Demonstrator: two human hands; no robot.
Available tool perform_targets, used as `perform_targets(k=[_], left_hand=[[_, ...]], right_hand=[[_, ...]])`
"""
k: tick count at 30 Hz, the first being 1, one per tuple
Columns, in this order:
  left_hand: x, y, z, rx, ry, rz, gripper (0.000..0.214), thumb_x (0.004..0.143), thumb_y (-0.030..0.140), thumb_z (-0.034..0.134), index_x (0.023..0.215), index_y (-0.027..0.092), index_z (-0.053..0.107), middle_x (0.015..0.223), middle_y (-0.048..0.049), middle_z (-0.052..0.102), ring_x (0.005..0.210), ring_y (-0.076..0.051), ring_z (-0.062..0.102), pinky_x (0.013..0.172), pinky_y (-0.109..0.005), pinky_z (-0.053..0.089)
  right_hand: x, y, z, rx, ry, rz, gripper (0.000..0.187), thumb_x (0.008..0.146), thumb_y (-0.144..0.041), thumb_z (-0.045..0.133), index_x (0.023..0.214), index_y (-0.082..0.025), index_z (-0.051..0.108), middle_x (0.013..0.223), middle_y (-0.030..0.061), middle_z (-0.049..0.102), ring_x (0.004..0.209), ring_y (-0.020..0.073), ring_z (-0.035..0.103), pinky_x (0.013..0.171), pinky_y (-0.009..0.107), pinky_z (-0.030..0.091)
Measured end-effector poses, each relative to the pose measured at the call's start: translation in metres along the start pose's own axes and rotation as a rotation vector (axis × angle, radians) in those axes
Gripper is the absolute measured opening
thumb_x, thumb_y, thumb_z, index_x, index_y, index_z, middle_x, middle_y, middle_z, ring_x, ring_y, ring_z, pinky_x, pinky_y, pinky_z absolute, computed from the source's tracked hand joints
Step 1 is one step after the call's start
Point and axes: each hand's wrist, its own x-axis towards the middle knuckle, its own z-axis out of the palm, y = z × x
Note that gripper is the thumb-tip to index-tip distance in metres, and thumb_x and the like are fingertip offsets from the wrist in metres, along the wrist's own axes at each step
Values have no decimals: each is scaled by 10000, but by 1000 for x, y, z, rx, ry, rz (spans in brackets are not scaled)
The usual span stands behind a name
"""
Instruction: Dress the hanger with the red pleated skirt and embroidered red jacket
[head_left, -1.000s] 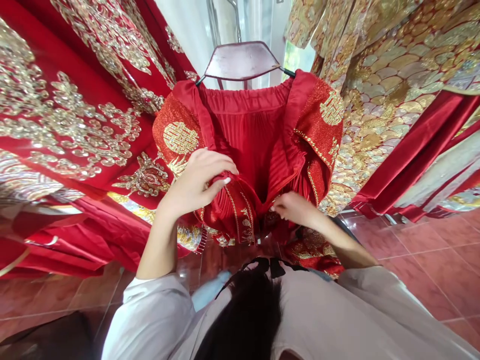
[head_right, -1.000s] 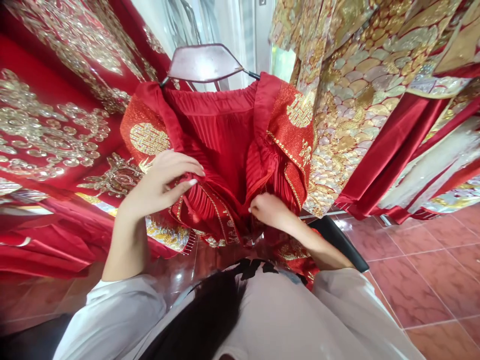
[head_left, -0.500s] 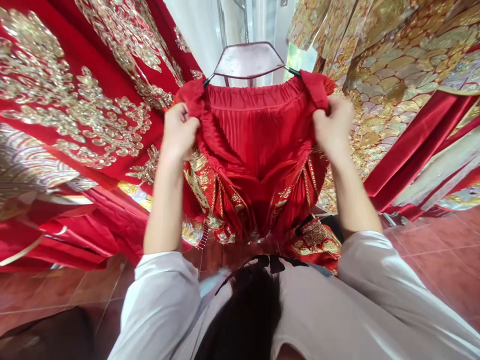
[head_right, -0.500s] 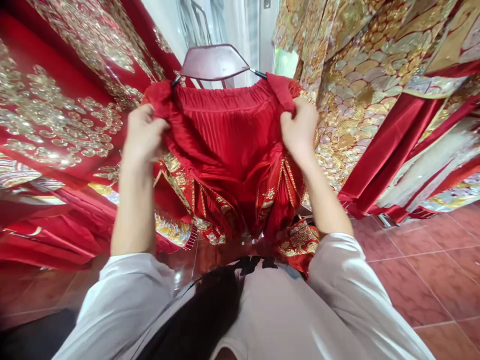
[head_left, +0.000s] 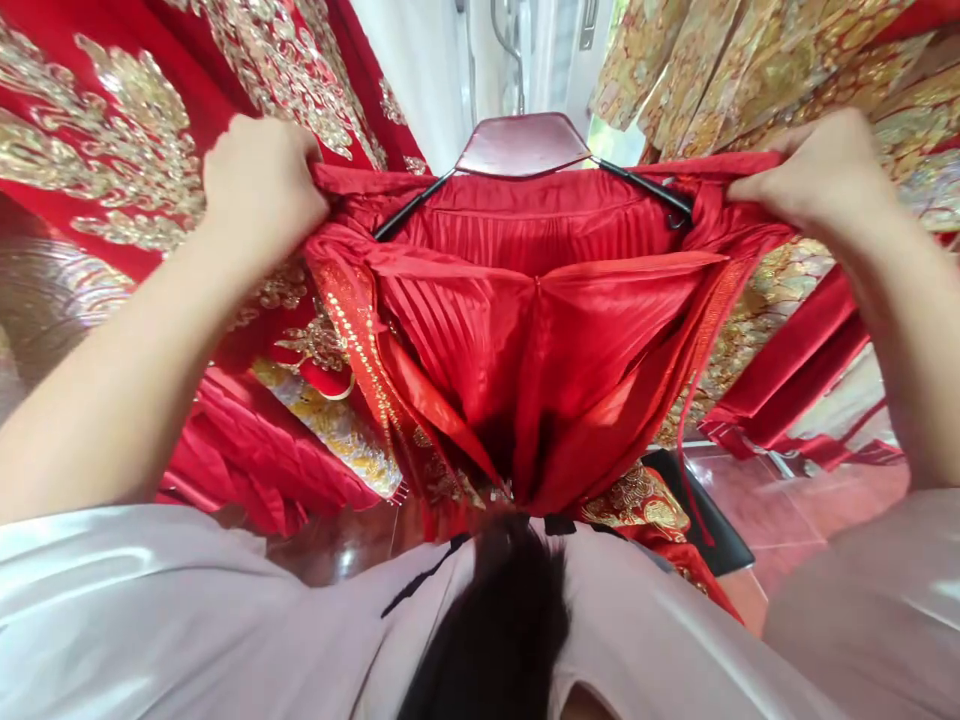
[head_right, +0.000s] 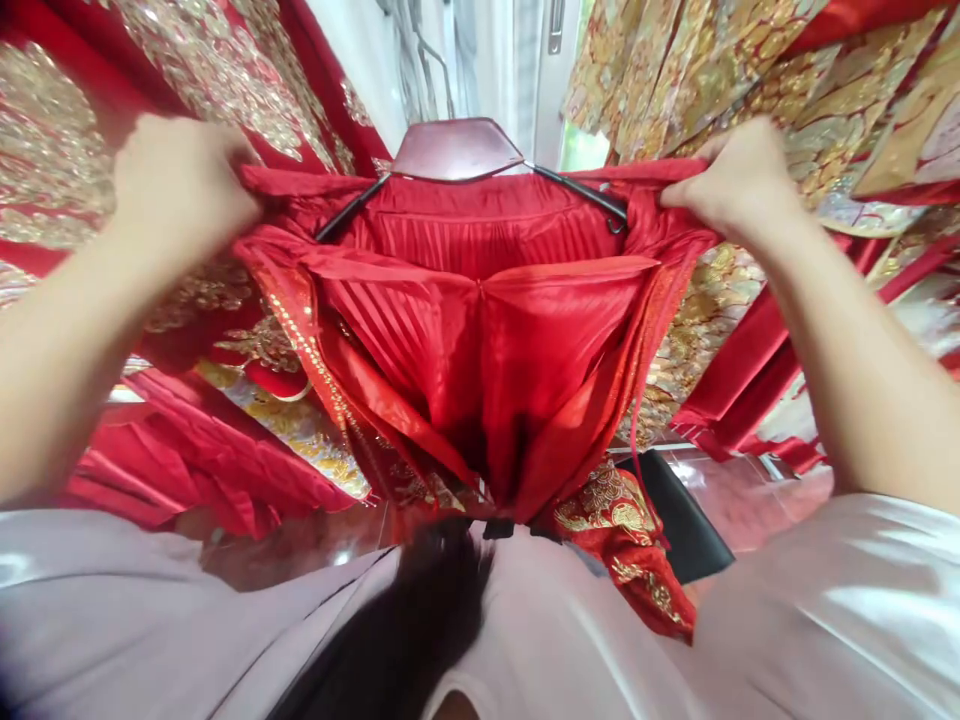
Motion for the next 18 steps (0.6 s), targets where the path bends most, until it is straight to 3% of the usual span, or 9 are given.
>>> perform_targets(k=[2,5,8,10,13,15,18], left_hand=[[-4,-3,16,160,-48,27,329,749,117,506,1043,21,619,990,-174,609,1003,-362,566,809,-633,449],[-12,-10,38,130,-186,22,235,771,184,520,961,79,609,902,-149,618,918,-297,583,832,-558,478],[-19,-16,52,56,-240,39,96,748,175,521,822,132,565,735,-97,578,852,-272,579,847,-502,477],[-25,-18,61,-10,-283,49,44,704,172,556,712,153,517,629,-54,523,827,-269,569,871,-488,453],[-45,-17,84,-188,-585,39,142,622,180,625,583,160,490,527,-4,467,741,-232,548,847,-392,441],[-62,-15,102,-298,-811,48,117,599,194,646,566,144,545,518,7,501,633,-188,529,693,-294,451],[-80,-16,119,-400,-940,47,132,582,227,684,578,125,601,535,7,555,525,-146,501,504,-230,385]], right_hand=[[4,7,10,-67,-23,-26,270,752,-248,630,819,13,648,610,-4,393,567,-7,228,538,252,205],[5,14,28,-97,-142,1,322,774,-307,616,791,14,630,600,-12,353,578,8,220,545,242,225],[3,24,45,-104,-253,-14,356,823,-352,562,815,-2,631,637,5,431,581,14,263,563,221,269],[0,34,56,-121,-375,-48,282,822,-293,576,836,-17,636,678,19,498,579,15,319,575,196,302],[-10,51,74,-130,-600,-31,168,762,-203,651,785,-37,651,643,38,558,525,33,403,537,177,348],[-18,59,84,-78,-745,6,165,734,-216,689,722,-54,658,607,53,582,487,61,443,495,186,380],[-23,64,93,104,-931,46,186,713,-260,721,749,-82,682,696,73,643,537,100,537,510,198,444]])
